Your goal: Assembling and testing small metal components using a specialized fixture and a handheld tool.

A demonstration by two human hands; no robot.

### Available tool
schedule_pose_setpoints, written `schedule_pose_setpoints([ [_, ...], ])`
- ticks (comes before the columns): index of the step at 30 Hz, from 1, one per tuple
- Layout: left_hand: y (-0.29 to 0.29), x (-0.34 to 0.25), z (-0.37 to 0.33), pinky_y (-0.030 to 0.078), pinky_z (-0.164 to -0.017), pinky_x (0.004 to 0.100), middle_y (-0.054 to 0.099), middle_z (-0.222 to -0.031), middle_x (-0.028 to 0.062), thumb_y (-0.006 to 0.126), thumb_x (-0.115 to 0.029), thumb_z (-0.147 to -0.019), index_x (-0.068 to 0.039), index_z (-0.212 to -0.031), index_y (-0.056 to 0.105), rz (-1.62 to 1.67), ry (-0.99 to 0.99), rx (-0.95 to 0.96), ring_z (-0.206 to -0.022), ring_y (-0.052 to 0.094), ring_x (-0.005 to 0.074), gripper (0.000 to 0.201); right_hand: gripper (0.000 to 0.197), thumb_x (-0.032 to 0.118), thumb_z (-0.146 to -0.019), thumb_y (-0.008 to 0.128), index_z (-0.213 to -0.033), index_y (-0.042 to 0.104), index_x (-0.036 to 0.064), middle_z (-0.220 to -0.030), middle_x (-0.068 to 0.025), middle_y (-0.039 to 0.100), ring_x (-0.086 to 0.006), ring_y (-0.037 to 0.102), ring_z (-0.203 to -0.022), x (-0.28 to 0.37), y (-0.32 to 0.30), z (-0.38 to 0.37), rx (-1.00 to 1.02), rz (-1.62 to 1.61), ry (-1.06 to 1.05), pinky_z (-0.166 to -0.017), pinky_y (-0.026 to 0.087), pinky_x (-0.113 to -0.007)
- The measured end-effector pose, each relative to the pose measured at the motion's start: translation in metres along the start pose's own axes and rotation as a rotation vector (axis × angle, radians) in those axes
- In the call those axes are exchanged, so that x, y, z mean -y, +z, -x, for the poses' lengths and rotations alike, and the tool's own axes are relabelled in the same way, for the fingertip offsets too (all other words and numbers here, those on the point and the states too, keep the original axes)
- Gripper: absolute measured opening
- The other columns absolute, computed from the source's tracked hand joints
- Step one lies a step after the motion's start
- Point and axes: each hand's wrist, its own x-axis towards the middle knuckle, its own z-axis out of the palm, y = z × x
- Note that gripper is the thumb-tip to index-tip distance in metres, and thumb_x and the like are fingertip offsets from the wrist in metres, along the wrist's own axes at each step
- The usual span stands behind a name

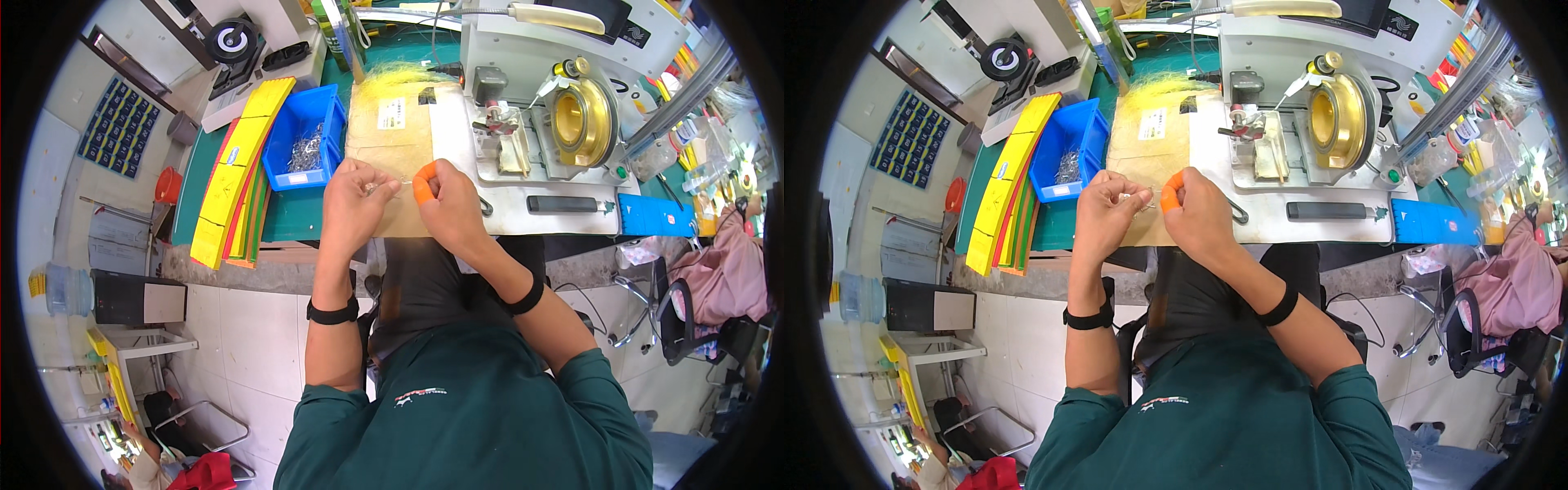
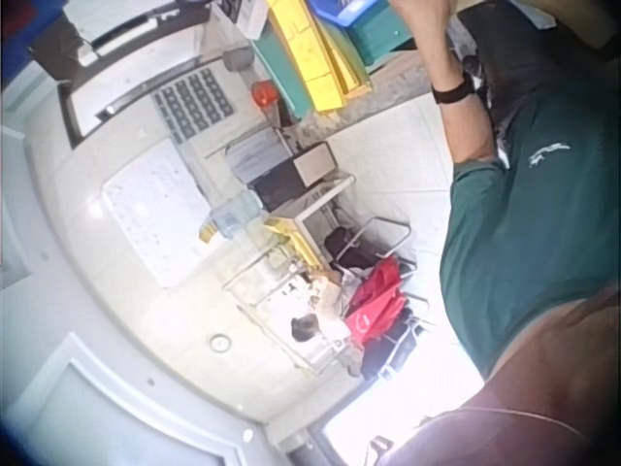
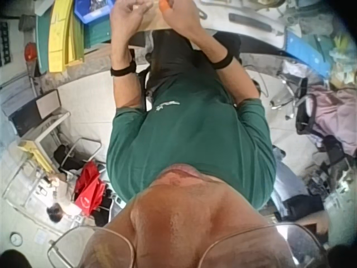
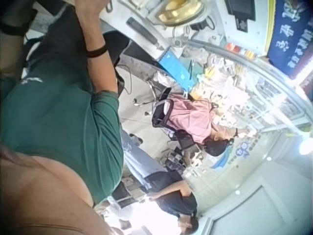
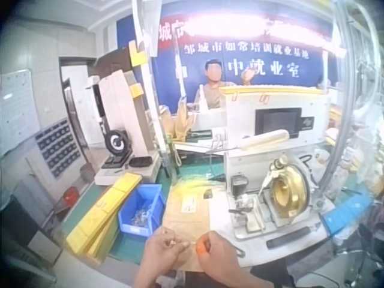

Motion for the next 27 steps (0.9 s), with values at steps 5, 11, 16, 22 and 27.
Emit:
schedule_pose_setpoints([
  [5, -0.002, -0.004, -0.001, 0.047, -0.073, 0.0337, 0.061, -0.093, 0.0104, 0.084, -0.013, -0.082, 0.0, -0.093, 0.08, -0.035, 0.017, -0.036, -0.084, 0.058, 0.0212, 0.017, 0.01, 0.008, -0.097, 0.069, -0.095, 0.064, -0.0008, -0.067, -0.0064, 0.061, -0.016, 0.054, -0.058, 0.002, -0.001, -0.001, 0.009, -0.046, 0.035, -0.055, 0.042, -0.036],
  [11, 0.002, -0.006, -0.002, 0.048, -0.074, 0.034, 0.062, -0.097, 0.011, 0.082, -0.012, -0.083, 0.001, -0.092, 0.078, -0.009, 0.061, -0.042, -0.086, 0.059, 0.0215, 0.016, 0.012, 0.009, -0.098, 0.069, -0.096, 0.063, -0.0012, -0.068, -0.007, 0.061, -0.0167, 0.055, -0.059, 0.001, 0.002, -0.002, 0.005, -0.025, 0.001, -0.056, 0.043, -0.036],
  [16, 0.005, -0.006, 0.003, 0.05, -0.076, 0.0358, 0.063, -0.098, 0.0123, 0.083, -0.011, -0.081, 0.001, -0.091, 0.078, -0.013, 0.027, -0.079, -0.088, 0.062, 0.0242, 0.016, 0.012, 0.009, -0.097, 0.07, -0.097, 0.064, -0.0016, -0.069, -0.009, 0.064, -0.0202, 0.058, -0.059, -0.002, 0.006, -0.002, -0.027, -0.021, -0.043, -0.058, 0.045, -0.037],
  [22, 0.0, -0.004, 0.004, 0.051, -0.083, 0.0341, 0.064, -0.099, 0.0114, 0.084, -0.01, -0.079, 0.0, -0.09, 0.081, -0.175, 0.131, -0.148, -0.095, 0.065, 0.0245, 0.015, 0.009, 0.006, -0.093, 0.07, -0.094, 0.067, -0.0024, -0.071, -0.015, 0.068, -0.027, 0.065, -0.061, -0.004, 0.004, -0.002, -0.023, 0.087, -0.036, -0.059, 0.048, -0.04],
  [27, -0.005, -0.003, 0.005, 0.052, -0.084, 0.0369, 0.065, -0.097, 0.0114, 0.082, -0.01, -0.078, -0.003, -0.086, 0.082, -0.161, 0.081, -0.2, -0.096, 0.065, 0.0267, 0.011, 0.01, 0.009, -0.092, 0.071, -0.095, 0.071, 0.0, -0.077, -0.0163, 0.071, -0.0338, 0.068, -0.069, -0.001, 0.0, 0.0, 0.013, 0.199, -0.068, -0.065, 0.052, -0.045],
])
